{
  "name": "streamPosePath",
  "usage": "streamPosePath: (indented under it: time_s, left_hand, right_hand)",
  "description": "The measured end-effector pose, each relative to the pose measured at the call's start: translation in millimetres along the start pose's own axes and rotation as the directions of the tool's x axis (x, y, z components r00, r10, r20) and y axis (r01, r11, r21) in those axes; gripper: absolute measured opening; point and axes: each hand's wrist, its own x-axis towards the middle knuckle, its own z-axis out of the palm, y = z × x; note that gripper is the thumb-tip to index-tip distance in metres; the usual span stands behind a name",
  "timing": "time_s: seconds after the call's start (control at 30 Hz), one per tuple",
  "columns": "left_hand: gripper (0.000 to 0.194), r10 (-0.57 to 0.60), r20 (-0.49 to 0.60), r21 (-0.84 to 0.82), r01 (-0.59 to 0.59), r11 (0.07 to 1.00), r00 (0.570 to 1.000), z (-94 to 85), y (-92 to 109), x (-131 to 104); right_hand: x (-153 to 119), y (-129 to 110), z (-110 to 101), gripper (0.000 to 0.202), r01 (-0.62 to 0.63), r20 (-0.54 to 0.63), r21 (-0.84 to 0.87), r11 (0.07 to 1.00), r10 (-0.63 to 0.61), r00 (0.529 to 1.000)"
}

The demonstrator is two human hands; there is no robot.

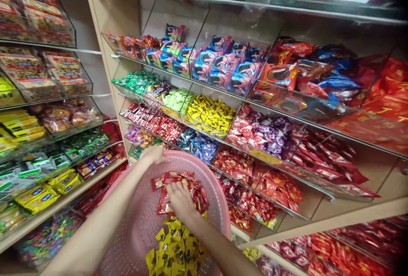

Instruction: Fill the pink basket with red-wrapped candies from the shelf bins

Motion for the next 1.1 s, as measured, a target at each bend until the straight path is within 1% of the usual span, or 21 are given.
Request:
streamPosePath:
  time_s: [0.07,0.17,0.37,0.43,0.5,0.57,0.63,0.7,0.73,0.8,0.87,0.93,0.97,1.03,1.1]
  left_hand:
    - [0.054,-0.002,-0.002,-0.002,0.002,1.000,1.000,1.0,-2.6,0.7]
    - [0.054,-0.004,-0.004,-0.011,0.004,1.000,1.000,2.6,-5.6,2.6]
    - [0.053,-0.005,-0.007,-0.003,0.005,1.000,1.000,3.2,-4.2,6.1]
    - [0.053,0.002,-0.006,-0.002,-0.002,1.000,1.000,1.8,-2.1,5.4]
    - [0.052,0.005,-0.004,0.002,-0.005,1.000,1.000,0.2,-0.1,3.9]
    - [0.052,-0.005,-0.005,0.008,0.005,1.000,1.000,-1.0,1.2,2.3]
    - [0.054,-0.016,-0.003,0.011,0.016,1.000,1.000,-1.4,1.7,1.2]
    - [0.056,-0.020,-0.001,0.011,0.020,1.000,1.000,-1.2,1.7,1.0]
    - [0.057,-0.016,0.002,0.010,0.016,1.000,1.000,-1.1,1.7,1.1]
    - [0.056,-0.007,0.008,0.007,0.007,1.000,1.000,-1.0,2.3,1.4]
    - [0.054,-0.002,0.012,0.004,0.002,1.000,1.000,-1.6,3.9,1.4]
    - [0.053,-0.008,0.008,0.001,0.008,1.000,1.000,-2.5,6.1,0.7]
    - [0.052,-0.009,0.005,0.000,0.009,1.000,1.000,-3.0,7.1,0.1]
    - [0.052,-0.007,-0.003,-0.001,0.007,1.000,1.000,-3.6,8.1,-1.0]
    - [0.053,-0.008,-0.006,0.006,0.008,1.000,1.000,-3.1,7.0,-1.7]
  right_hand:
    - [1.5,-2.2,8.5,0.021,-0.008,-0.019,-0.061,0.998,0.007,1.000]
    - [2.3,-1.2,15.1,0.022,-0.026,-0.044,-0.108,0.994,0.021,0.999]
    - [0.9,4.6,11.2,0.033,0.013,-0.097,-0.123,0.992,-0.025,0.995]
    - [0.1,9.0,9.3,0.042,0.012,-0.104,-0.094,0.996,-0.022,0.994]
    - [-0.1,16.5,6.1,0.049,-0.009,-0.128,-0.026,1.000,0.006,0.992]
    - [0.3,27.1,0.5,0.050,-0.062,-0.171,0.068,0.996,0.073,0.983]
    - [1.4,37.9,-6.7,0.053,-0.123,-0.220,0.148,0.981,0.154,0.963]
    - [2.8,44.9,-13.1,0.056,-0.155,-0.254,0.177,0.972,0.197,0.947]
    - [3.7,45.8,-15.1,0.055,-0.150,-0.259,0.169,0.974,0.191,0.947]
    - [6.2,41.4,-16.0,0.049,-0.086,-0.242,0.117,0.989,0.113,0.964]
    - [11.0,30.6,-12.9,0.043,0.027,-0.213,0.041,0.999,-0.017,0.977]
    - [18.5,18.2,-7.1,0.043,0.142,-0.187,-0.032,0.989,-0.146,0.971]
    - [22.7,12.9,-3.9,0.043,0.179,-0.178,-0.062,0.982,-0.188,0.966]
    - [30.6,6.1,2.4,0.041,0.208,-0.160,-0.101,0.973,-0.222,0.962]
    - [35.3,4.5,7.5,0.039,0.190,-0.147,-0.120,0.974,-0.207,0.967]
